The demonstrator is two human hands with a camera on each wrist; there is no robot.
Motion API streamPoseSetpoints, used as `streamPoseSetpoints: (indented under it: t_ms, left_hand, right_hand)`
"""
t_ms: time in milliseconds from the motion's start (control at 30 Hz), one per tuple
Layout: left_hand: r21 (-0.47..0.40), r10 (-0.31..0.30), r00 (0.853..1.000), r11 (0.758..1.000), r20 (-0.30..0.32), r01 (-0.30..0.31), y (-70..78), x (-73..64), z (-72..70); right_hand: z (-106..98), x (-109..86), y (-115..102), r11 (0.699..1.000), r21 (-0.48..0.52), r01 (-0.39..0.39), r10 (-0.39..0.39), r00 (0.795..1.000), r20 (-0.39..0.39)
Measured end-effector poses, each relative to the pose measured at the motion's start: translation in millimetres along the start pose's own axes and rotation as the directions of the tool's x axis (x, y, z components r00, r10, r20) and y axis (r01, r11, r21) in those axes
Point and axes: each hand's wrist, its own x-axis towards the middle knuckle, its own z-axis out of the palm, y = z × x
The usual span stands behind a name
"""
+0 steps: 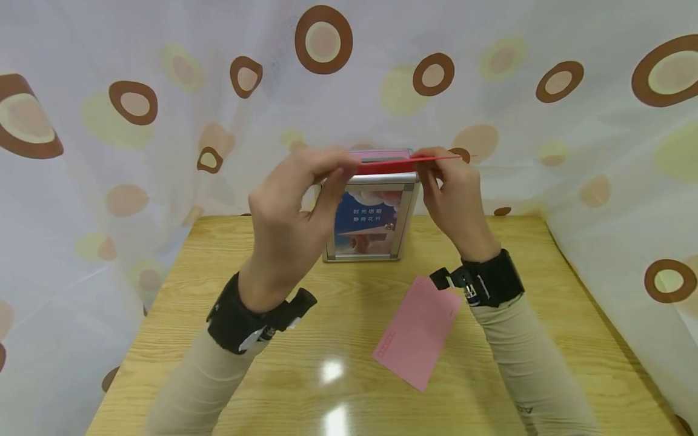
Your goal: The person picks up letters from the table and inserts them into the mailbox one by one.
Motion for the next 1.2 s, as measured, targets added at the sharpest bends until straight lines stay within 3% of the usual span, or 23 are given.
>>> streamPoseSetpoints:
  t_ms: [133,300,600,733,967,1200]
  left_hand:
    - [0.0,0.012,1.0,1.0,-0.027,-0.012,-8.1,7.2,4.8]
    - [-0.011,0.022,1.0,1.0,-0.018,-0.023,-19.4,10.5,12.3]
    - [-0.019,-0.047,0.999,0.999,0.02,0.047,-41.6,-4.7,19.7]
    - [0.013,-0.089,0.996,0.996,0.016,0.089,-45.5,-11.9,15.9]
    - [0.041,-0.107,0.994,0.994,0.022,0.106,-47.4,-18.5,13.2]
    - [0.078,-0.103,0.994,0.992,0.044,0.099,-50.9,-22.4,12.7]
  right_hand:
    - [1,15.0,4,1.0,-0.021,0.006,-0.005,0.999,0.038]
    - [5,25.6,13,0.996,-0.081,-0.022,0.03,0.995,0.1]
    - [23,23.3,28,0.99,-0.087,-0.11,0.124,0.976,0.181]
    - [32,22.5,27,0.992,-0.051,-0.12,0.128,0.97,0.206]
    - [42,23.0,22,0.99,-0.04,-0.137,0.143,0.959,0.246]
    - [33,22.3,13,0.994,-0.009,-0.106,0.105,0.966,0.238]
